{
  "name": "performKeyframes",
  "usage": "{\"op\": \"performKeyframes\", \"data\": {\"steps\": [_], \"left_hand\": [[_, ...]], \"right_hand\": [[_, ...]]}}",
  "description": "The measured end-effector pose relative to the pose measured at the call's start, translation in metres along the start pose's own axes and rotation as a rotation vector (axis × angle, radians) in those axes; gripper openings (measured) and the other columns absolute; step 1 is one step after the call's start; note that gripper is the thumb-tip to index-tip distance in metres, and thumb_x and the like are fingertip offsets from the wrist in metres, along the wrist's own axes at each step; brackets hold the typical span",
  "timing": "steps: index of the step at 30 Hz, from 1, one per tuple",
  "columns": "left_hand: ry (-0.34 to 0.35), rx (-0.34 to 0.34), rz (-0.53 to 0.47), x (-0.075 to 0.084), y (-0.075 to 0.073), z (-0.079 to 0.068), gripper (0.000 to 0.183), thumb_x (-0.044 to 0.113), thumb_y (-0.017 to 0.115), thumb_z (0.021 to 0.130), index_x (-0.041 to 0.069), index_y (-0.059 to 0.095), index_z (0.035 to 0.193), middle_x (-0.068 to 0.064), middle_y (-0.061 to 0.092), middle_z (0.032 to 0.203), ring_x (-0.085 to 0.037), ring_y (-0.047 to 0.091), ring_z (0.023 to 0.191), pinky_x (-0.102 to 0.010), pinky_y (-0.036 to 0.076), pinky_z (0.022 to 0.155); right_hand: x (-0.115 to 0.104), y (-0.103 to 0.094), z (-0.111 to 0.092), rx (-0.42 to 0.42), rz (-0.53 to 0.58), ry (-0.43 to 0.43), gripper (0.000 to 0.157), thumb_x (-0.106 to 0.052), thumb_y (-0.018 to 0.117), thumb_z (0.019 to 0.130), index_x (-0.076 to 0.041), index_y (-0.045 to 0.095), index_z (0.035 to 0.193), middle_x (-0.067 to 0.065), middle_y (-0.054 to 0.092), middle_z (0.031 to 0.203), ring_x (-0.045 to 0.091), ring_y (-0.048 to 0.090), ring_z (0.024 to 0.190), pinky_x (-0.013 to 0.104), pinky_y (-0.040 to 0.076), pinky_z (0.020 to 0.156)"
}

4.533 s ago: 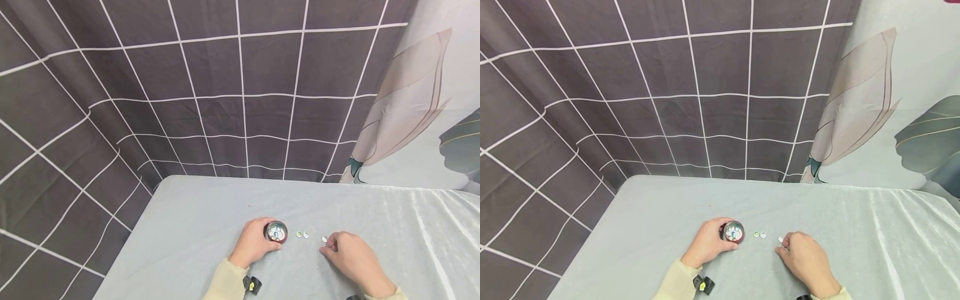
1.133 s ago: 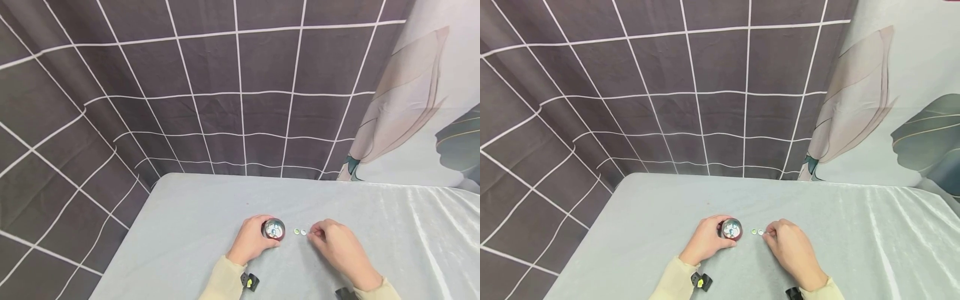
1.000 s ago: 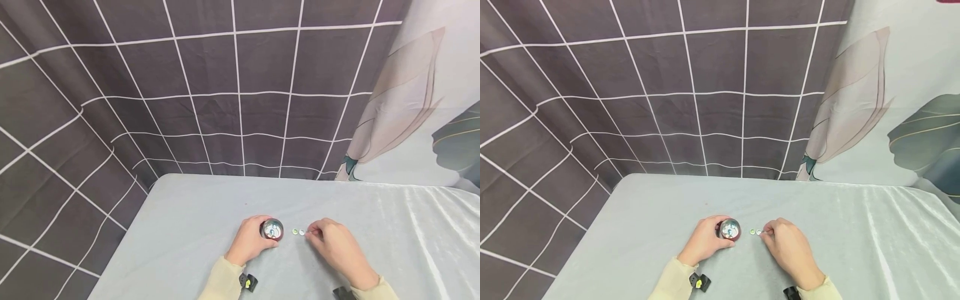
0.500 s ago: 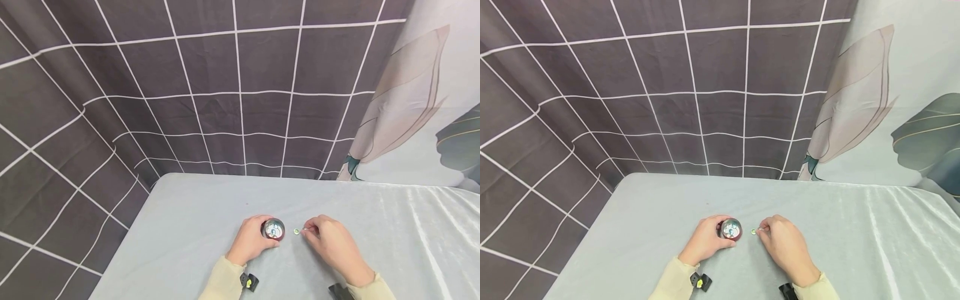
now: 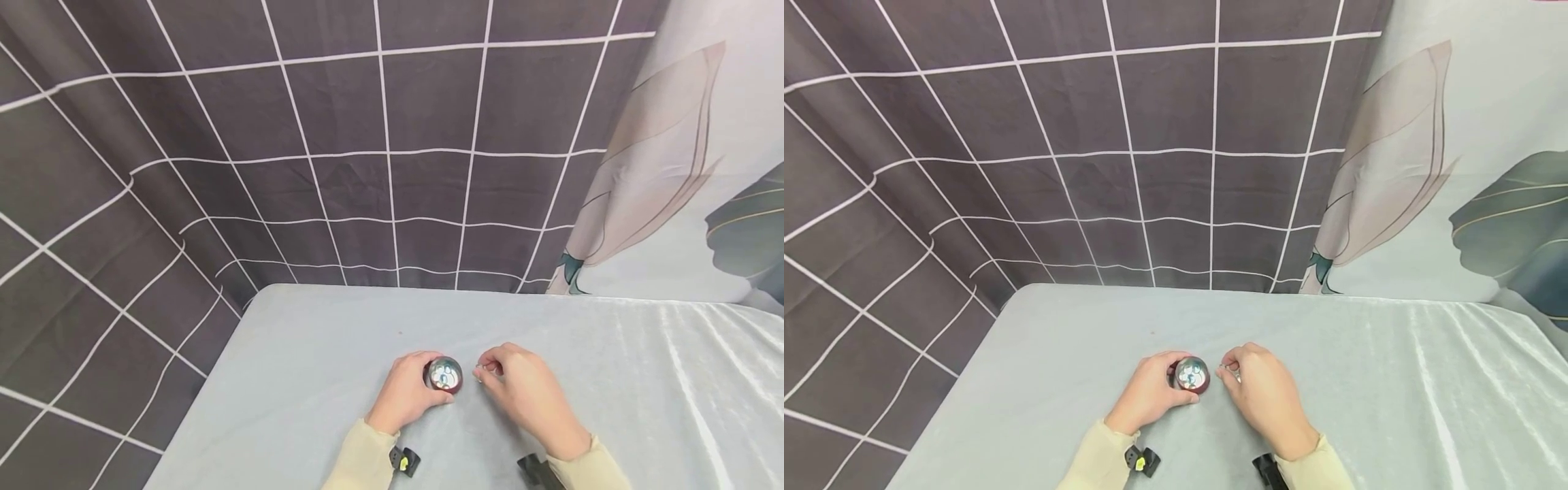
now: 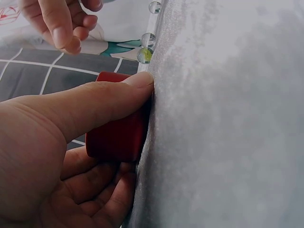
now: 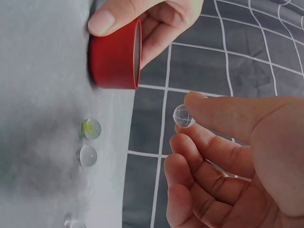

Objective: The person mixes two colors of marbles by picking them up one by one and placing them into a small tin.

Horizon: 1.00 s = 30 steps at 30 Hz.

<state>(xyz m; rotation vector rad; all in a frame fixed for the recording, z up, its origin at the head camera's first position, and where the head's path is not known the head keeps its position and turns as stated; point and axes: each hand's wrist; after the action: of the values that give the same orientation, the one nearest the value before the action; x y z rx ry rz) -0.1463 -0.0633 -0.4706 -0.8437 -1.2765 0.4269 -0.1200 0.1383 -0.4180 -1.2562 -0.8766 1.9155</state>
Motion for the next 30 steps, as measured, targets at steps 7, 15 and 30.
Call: {"op": "performKeyframes", "data": {"steps": [7,15,30], "left_hand": [[0.02,0.002,0.01,-0.001,0.001,-0.001,0.06,0.025,0.093,0.069,0.011,0.07,0.122,0.0,0.071,0.117,-0.021,0.062,0.112,-0.041,0.047,0.101],[0.012,0.015,0.003,0.0,0.002,0.001,0.059,0.024,0.093,0.069,0.012,0.07,0.122,0.0,0.071,0.116,-0.021,0.063,0.112,-0.042,0.048,0.101],[0.018,0.021,-0.008,0.0,0.002,0.001,0.058,0.023,0.093,0.068,0.012,0.071,0.12,0.001,0.072,0.114,-0.02,0.063,0.11,-0.04,0.049,0.1]], "right_hand": [[0.001,0.006,-0.003,0.017,0.009,0.006,0.013,-0.011,0.084,0.078,-0.014,0.071,0.08,-0.007,0.061,0.075,0.007,0.058,0.069,0.032,0.052,0.061],[0.004,0.006,-0.003,0.032,-0.001,-0.015,0.015,-0.012,0.085,0.078,-0.016,0.071,0.08,-0.008,0.062,0.076,0.007,0.058,0.069,0.032,0.052,0.062],[0.004,0.011,-0.003,0.025,0.005,-0.032,0.015,-0.012,0.085,0.078,-0.016,0.071,0.081,-0.009,0.06,0.076,0.006,0.057,0.07,0.03,0.051,0.061]]}}
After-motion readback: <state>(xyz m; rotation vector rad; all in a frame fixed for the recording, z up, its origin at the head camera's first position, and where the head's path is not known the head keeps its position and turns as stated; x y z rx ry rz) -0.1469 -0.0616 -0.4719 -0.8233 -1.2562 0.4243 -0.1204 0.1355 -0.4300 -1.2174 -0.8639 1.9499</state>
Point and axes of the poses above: each hand's wrist, its own z-axis towards the middle knuckle, its own y-axis out of the palm, x = y × z
